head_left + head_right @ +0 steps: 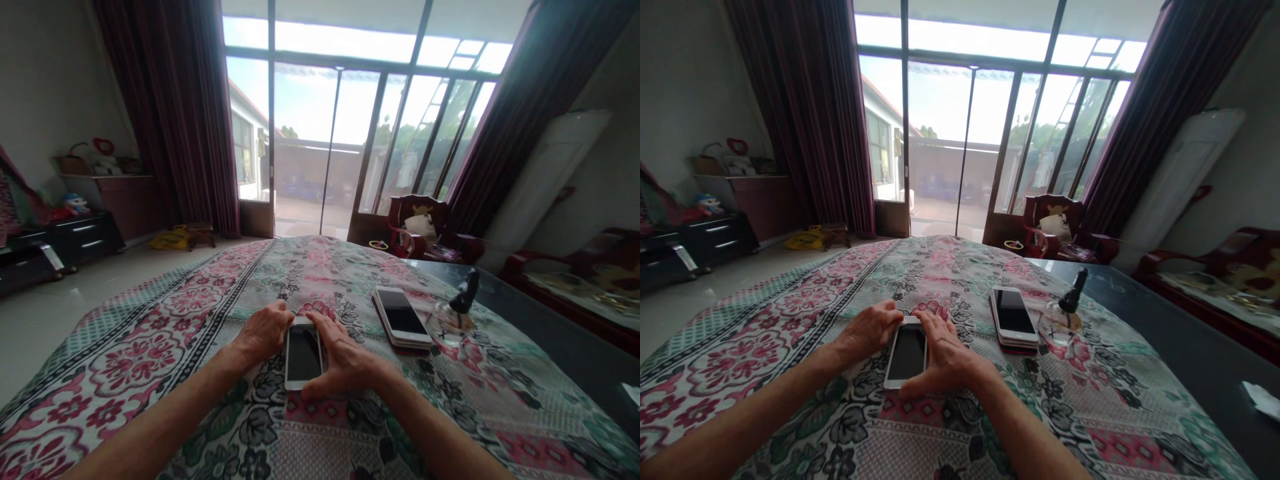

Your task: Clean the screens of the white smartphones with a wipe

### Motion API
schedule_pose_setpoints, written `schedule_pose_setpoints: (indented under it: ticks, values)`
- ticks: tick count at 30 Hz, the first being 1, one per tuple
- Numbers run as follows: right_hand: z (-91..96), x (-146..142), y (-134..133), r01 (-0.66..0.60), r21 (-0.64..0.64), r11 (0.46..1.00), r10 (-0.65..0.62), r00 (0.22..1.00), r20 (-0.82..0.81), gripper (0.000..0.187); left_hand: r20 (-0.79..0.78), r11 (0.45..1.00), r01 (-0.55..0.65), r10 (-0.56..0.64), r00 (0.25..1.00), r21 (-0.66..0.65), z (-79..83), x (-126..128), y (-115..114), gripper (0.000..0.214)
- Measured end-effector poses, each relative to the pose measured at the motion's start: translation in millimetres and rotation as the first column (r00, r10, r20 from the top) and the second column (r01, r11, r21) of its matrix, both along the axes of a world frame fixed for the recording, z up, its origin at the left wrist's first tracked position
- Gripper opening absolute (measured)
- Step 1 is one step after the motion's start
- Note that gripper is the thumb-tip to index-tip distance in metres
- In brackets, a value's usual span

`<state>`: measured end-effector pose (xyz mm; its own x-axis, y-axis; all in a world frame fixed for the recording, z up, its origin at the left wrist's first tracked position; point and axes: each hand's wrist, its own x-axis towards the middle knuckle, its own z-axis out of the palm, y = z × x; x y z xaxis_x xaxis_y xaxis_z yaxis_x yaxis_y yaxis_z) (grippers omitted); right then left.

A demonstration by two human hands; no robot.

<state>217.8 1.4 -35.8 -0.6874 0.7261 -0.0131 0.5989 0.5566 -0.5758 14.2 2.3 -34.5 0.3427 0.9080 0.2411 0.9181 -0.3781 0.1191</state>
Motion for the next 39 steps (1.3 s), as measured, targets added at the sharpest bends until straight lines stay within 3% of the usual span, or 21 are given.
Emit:
schedule_pose_setpoints:
  ticks: [4,7,9,12,16,23,29,34,39]
  values:
    - [0.3,0.7,0.6,-0.011,-0.014,1.0,0.011,1.0,0.004,0.129,-0.048,0.981,0.168,-0.173,0.984,-0.098,10.8,-8.3,-1.6,0.023]
    - [-0.7,1.0,1.4,-0.018,-0.019,1.0,0.018,1.0,-0.004,0.128,0.086,0.934,0.314,-0.303,0.949,-0.17,15.6,-21.6,-5.1,0.025]
    - [-1.7,0.9,2.1,-0.015,-0.019,1.0,0.015,1.0,-0.01,0.128,0.238,0.947,0.283,-0.243,0.94,-0.149,14.3,-27.9,-3.7,0.025]
    - [-2.3,0.5,2.7,-0.021,-0.014,1.0,0.021,1.0,-0.003,0.128,0.419,0.993,0.038,0.012,0.908,-0.11,6.2,-27.4,2.4,0.024]
    - [-0.7,-0.4,1.6,-0.014,-0.022,1.0,0.015,1.0,0.015,0.127,0.528,0.973,-0.067,0.177,0.83,-0.221,-5.0,-16.5,9.0,0.028]
    - [1.3,-2.9,-0.2,0.009,-0.006,1.0,-0.009,0.999,0.041,0.128,0.55,0.959,-0.03,0.186,0.814,-0.281,-9.9,-15.8,9.2,0.03]
    - [0.3,-3.5,-2.2,0.019,0.009,1.0,-0.02,0.999,0.025,0.123,0.517,0.892,0.113,0.146,0.844,-0.437,-2.8,-21.5,-1.2,0.028]
    - [-0.2,-2.9,-1.2,0.014,0.005,1.0,-0.014,1.0,0.021,0.123,0.527,0.948,-0.038,0.208,0.824,-0.314,-3.6,-14.1,5.8,0.026]
    - [-3.6,-3.7,0.2,0.036,0.025,0.999,-0.036,0.999,-0.005,0.122,0.552,0.934,-0.143,0.311,0.774,-0.327,-8.2,-8.4,25.6,0.026]
